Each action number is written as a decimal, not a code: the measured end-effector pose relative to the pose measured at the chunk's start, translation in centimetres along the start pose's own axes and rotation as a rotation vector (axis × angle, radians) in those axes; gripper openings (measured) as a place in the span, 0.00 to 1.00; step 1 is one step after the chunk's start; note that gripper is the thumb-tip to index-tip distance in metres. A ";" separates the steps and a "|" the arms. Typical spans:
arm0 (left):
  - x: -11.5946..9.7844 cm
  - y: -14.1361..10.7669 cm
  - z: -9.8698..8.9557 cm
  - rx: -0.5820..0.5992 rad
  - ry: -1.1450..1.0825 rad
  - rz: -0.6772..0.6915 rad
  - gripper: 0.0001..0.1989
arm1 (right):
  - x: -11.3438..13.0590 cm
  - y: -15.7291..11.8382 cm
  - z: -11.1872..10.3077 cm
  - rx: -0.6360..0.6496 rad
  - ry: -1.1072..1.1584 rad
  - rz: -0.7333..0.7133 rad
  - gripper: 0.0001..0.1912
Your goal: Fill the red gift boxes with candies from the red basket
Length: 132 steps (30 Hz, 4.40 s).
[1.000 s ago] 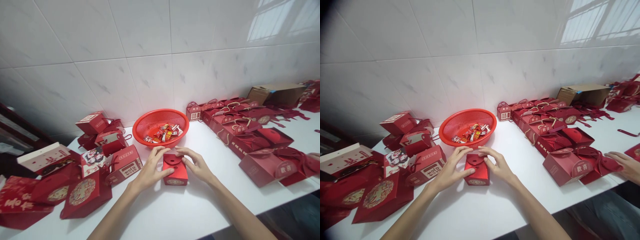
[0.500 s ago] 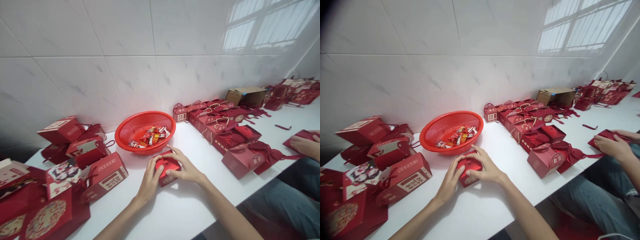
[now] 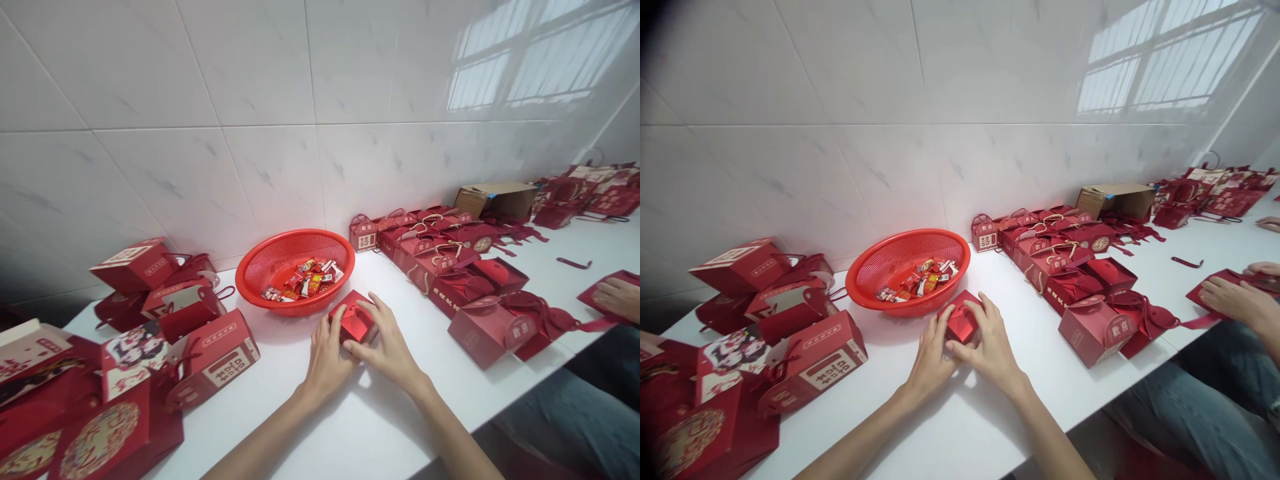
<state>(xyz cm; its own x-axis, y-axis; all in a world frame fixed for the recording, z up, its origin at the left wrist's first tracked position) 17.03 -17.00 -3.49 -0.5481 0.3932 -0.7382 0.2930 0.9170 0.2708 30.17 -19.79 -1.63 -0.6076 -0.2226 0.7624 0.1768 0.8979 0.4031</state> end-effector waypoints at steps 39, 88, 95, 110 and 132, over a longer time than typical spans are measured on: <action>3.1 -2.4 2.9 0.065 -0.332 -0.095 0.37 | -10.8 16.9 1.0 -0.229 -0.501 0.148 0.39; -1.7 -3.6 -17.2 -0.030 -0.066 -0.100 0.16 | 6.1 -3.2 7.3 0.200 0.122 -0.697 0.44; -2.5 -1.1 -14.9 -0.135 -0.606 -0.234 0.20 | 8.0 -4.3 5.8 0.219 0.318 -0.719 0.54; -4.6 -0.3 -13.6 0.335 -0.200 0.061 0.37 | 7.4 -2.5 4.2 0.065 0.297 -0.593 0.30; -2.7 -1.8 -14.5 0.197 0.114 0.100 0.15 | 8.8 -3.4 3.2 0.097 0.282 -0.764 0.25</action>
<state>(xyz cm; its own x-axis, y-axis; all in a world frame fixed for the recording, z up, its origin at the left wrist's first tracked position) 6.61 -18.76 6.97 -0.5907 0.4966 -0.6360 0.4914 0.8465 0.2047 21.72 -23.56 2.12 -0.3132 -0.8616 0.3993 -0.2827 0.4860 0.8270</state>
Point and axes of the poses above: each hand's wrist, its own y-axis towards the middle knuckle, its own z-axis out of the palm, x = y × z, the point moved 9 cm from there along y, towards the middle knuckle, and after that the axes turned 7 degrees about -x, right-handed, at the moved point
